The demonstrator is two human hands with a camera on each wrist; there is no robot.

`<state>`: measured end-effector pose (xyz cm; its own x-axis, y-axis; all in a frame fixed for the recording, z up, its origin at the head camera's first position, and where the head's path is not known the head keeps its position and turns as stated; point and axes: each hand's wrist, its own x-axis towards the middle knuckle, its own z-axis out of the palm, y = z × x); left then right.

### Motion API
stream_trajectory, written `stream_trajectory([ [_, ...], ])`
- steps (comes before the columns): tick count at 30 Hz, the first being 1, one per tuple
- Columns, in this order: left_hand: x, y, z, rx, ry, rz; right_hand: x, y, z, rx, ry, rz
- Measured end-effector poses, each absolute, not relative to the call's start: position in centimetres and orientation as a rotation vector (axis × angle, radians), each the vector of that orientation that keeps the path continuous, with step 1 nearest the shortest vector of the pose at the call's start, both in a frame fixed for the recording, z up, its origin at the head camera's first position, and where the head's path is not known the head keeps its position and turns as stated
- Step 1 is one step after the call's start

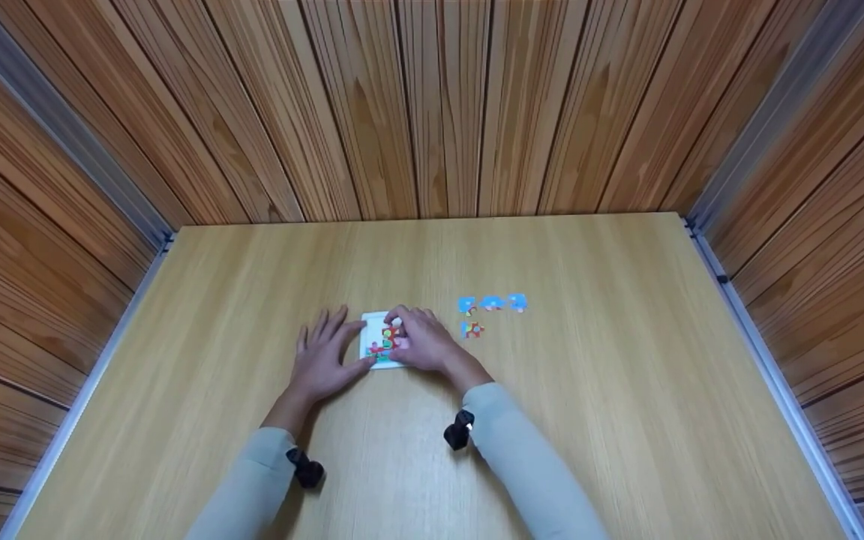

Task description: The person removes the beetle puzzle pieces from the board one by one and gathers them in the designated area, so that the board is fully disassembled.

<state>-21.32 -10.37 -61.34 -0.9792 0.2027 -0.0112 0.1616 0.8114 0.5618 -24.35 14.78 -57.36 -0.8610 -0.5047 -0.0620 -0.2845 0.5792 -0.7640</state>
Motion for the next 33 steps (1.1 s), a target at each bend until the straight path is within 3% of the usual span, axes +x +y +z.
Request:
stream_trajectory([
  [33, -21.17, -10.41, -61.09, 0.298, 2.92, 0.909, -24.69, 14.87, -57.74, -0.649, 2.499, -1.309],
])
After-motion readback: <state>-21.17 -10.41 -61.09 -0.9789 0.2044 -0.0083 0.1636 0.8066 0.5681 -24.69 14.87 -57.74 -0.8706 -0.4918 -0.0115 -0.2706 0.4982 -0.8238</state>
